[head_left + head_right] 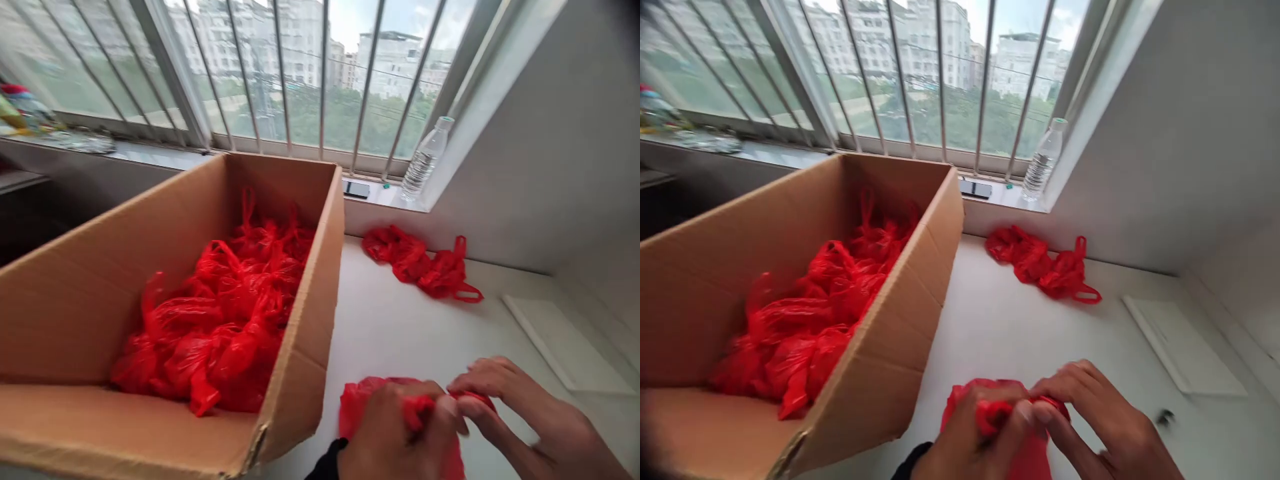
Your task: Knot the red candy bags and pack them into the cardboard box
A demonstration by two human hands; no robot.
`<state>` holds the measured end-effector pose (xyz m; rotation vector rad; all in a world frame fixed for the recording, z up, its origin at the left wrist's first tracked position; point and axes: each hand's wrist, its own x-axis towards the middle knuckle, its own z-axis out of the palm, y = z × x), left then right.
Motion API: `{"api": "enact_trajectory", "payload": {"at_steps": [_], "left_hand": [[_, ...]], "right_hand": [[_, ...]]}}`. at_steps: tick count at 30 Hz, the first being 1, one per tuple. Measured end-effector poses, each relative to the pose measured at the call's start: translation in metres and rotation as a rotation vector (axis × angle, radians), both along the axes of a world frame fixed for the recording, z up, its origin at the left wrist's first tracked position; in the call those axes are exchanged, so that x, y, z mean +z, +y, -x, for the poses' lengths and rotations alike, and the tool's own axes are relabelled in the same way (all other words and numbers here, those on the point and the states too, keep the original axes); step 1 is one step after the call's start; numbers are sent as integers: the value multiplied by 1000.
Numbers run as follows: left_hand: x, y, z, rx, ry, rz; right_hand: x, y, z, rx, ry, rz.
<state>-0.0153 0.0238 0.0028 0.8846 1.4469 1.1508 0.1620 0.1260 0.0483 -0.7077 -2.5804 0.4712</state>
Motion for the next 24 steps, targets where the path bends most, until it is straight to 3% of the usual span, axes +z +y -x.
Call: {"api": "enact_trajectory", "payload": {"at_steps": [2,5,8,10,14,19,24], "left_hand": [[2,1,8,-24,-117,88],[-2,9,19,-142,-282,-85],[-9,15,24,-214,-235,-205],[-12,16,24,-238,-159,-264],[-16,14,18,-199,30,-413],[-32,17,9,-1,443,-626],[-51,21,5,106,570,-726]], "right_hand": [[8,-2,2,-56,-18,116],[11,-10,3,-100,-64,300],[2,-13,6,-78,-63,472],[-9,-12,12,-112,7,505],[-29,-4,25,-91,36,639],[-36,4,26,-185,-34,817],[-44,10,20,-36,-104,957]]}}
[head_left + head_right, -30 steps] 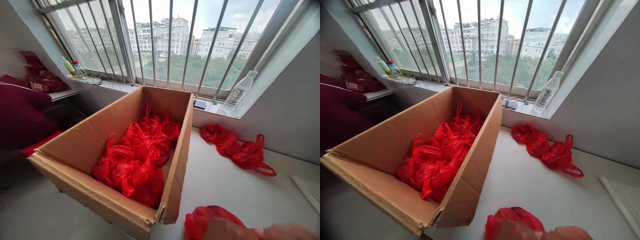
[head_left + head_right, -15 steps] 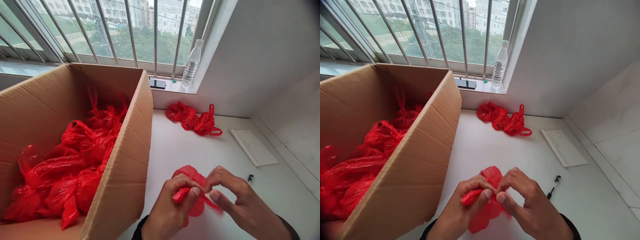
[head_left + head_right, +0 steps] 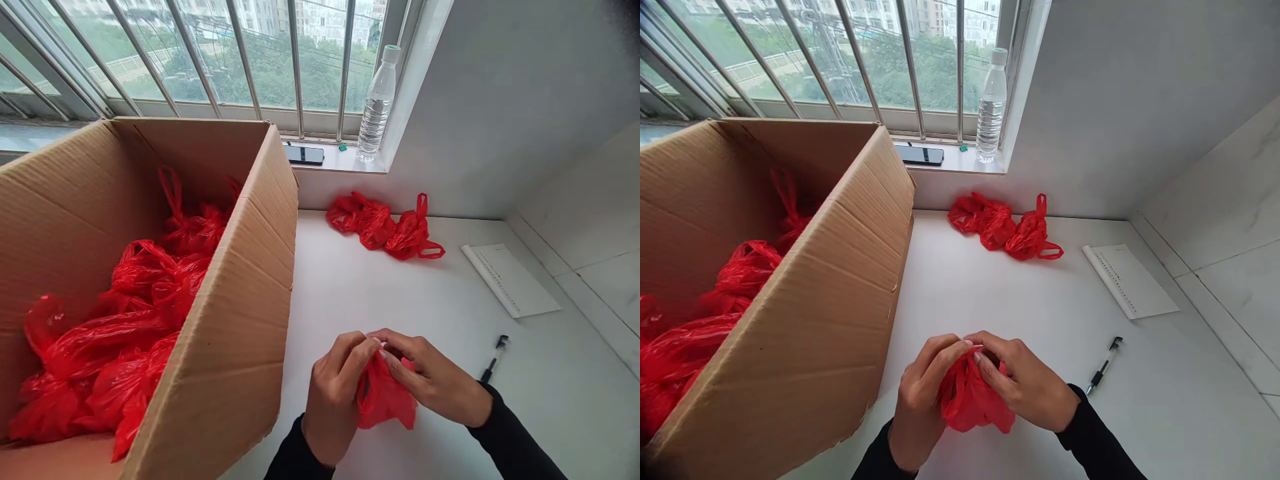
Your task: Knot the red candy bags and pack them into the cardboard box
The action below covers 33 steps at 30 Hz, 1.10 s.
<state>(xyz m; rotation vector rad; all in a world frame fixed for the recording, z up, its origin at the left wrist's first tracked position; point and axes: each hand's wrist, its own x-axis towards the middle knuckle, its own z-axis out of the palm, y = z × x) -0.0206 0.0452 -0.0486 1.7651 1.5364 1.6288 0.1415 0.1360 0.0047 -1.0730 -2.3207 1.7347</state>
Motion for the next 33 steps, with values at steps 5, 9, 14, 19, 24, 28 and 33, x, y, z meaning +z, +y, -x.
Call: {"api": "enact_trajectory", "payload": {"at_steps": [5,9,14,19,24,28,33], "left_hand": [[-3,-1,1,34,66,-9],[-8,-2,1,47,89,-48],[-16,-4,3,29,121,-137],[-16,-5,4,12,196,-67],[-28,-13,4,24,308,55],[-51,-34,13,89,341,197],[-70,-57,20,210,267,339]], "right_hand": [[0,3,0,-100,24,-50],[-2,2,2,-30,39,14],[-7,1,3,-56,106,-51],[-4,0,0,-193,191,-222],[-6,4,-11,-353,63,-245],[-30,17,-40,-480,-79,-245],[-61,27,-70,-523,-170,-229]]}}
